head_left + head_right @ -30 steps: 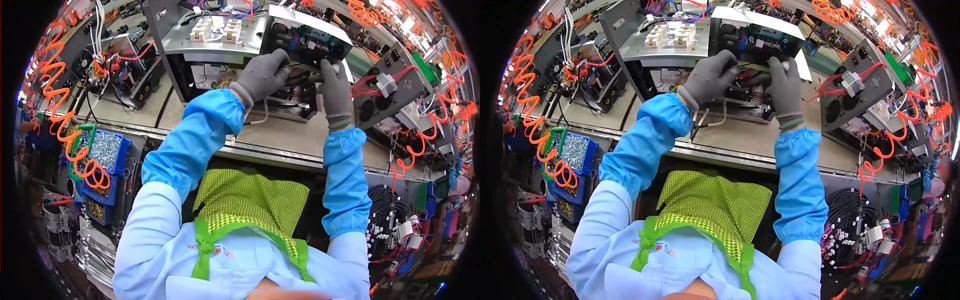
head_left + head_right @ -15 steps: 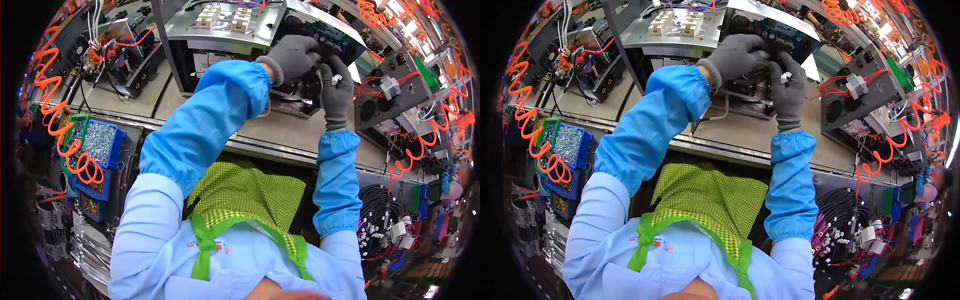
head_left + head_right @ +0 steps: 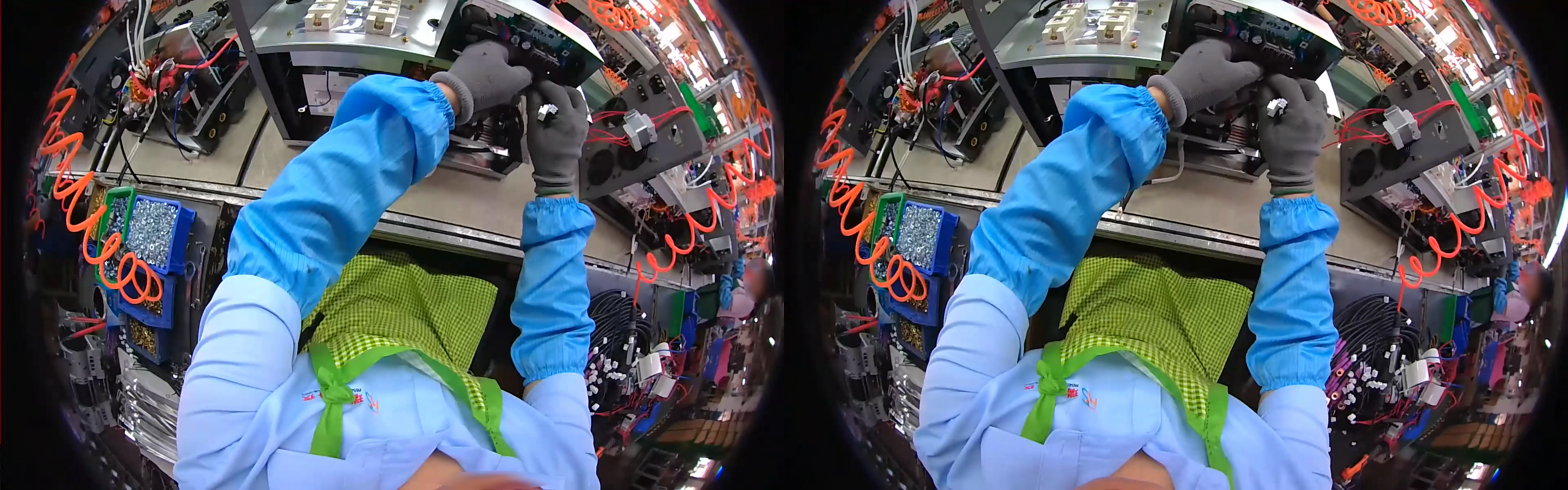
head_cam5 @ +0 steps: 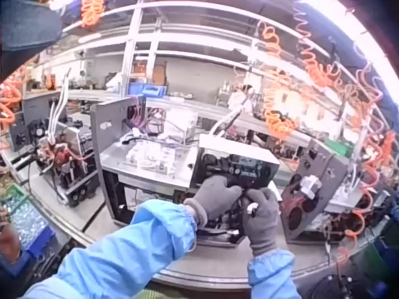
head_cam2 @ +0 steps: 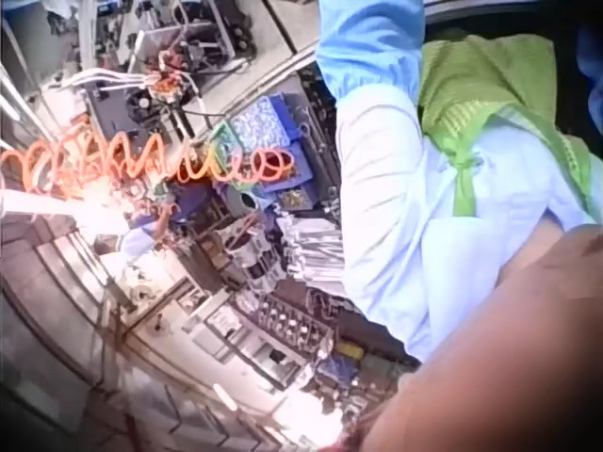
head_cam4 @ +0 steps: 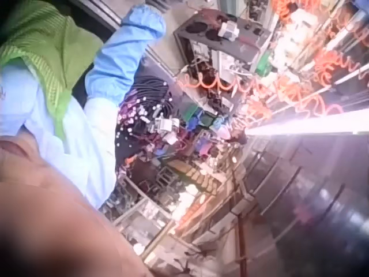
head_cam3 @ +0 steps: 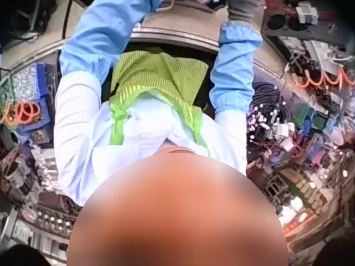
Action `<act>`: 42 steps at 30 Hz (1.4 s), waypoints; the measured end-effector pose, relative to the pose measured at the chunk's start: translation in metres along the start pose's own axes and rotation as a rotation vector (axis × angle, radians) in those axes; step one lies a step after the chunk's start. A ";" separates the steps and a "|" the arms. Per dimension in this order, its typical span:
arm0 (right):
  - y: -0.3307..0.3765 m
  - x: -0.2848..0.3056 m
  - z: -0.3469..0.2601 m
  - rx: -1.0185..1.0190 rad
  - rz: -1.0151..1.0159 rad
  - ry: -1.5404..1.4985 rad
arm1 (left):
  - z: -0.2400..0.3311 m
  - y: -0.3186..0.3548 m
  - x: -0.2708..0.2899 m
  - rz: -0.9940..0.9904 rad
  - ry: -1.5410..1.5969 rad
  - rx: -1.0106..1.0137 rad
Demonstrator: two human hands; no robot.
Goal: Assemble internal electronic components including a circuit board and capacitor into a metal chassis using a power screwdriver.
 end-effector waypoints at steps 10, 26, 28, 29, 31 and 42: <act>-0.008 -0.017 0.001 -0.267 -0.023 0.274 | 0.019 0.061 0.073 0.593 0.278 -0.865; -0.013 -0.027 0.000 -0.566 -0.024 0.337 | 0.004 -0.007 0.086 0.349 0.237 -0.559; -0.010 -0.027 0.001 -0.567 0.010 0.340 | 0.003 -0.007 0.087 0.346 0.292 -0.564; -0.009 -0.026 0.001 -0.567 0.049 0.341 | 0.004 -0.006 0.087 0.376 0.231 -0.574; -0.010 -0.030 0.008 -0.557 -0.008 0.353 | 0.004 -0.002 0.091 0.411 0.168 -0.576; -0.007 -0.032 0.008 -0.517 0.074 0.376 | 0.013 0.009 0.082 0.443 0.132 -0.458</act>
Point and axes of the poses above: each hand's wrist, its own y-axis away from the middle knuckle, its own x-axis out of the back of the hand, z = x × y, the point moved 6 cm from there along -y, towards the middle knuckle, and after that the axes turned 14 degrees about x, right-handed, at the moved point
